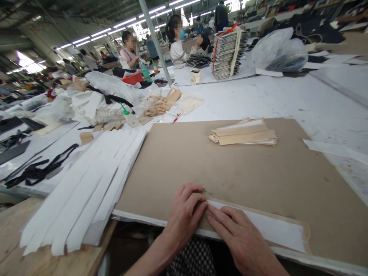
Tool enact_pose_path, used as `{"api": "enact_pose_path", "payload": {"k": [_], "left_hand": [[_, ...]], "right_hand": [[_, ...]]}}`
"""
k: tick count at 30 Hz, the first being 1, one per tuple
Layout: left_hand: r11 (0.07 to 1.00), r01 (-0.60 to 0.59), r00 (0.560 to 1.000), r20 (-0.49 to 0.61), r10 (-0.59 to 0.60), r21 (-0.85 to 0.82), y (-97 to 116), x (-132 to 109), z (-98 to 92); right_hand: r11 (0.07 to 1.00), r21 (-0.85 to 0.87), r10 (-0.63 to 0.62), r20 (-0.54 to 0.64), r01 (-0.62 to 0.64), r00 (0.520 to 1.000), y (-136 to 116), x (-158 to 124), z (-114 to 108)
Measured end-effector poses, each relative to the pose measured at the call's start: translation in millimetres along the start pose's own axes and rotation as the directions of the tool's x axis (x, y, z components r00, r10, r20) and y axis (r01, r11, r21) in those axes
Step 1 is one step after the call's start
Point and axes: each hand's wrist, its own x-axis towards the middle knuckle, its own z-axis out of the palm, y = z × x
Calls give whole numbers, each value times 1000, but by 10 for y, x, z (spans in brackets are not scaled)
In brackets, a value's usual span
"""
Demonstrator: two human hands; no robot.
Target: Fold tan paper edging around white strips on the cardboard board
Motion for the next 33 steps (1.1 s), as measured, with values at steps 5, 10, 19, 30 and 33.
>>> {"api": "enact_pose_path", "payload": {"k": [5,10,19,30,33], "left_hand": [[997,-54,998,14,53,52,-11,-9,-18],[992,-76,997,35,73,97,-11,-24,-22],[986,-124,992,18,123,112,-23,-23,-6],[971,-153,987,72,142,186,-10,-9,-15],[985,-107,989,119,91,139,-13,11,-43]], "right_hand": [[1000,1,7,-24,-7,1000,0,-1,0],[1000,8,11,-27,-11,1000,-4,-9,-3],[1000,17,14,-9,-14,1000,-2,4,7],[999,31,19,13,-20,1000,4,-21,16],[999,30,16,14,-17,1000,8,-5,13]]}}
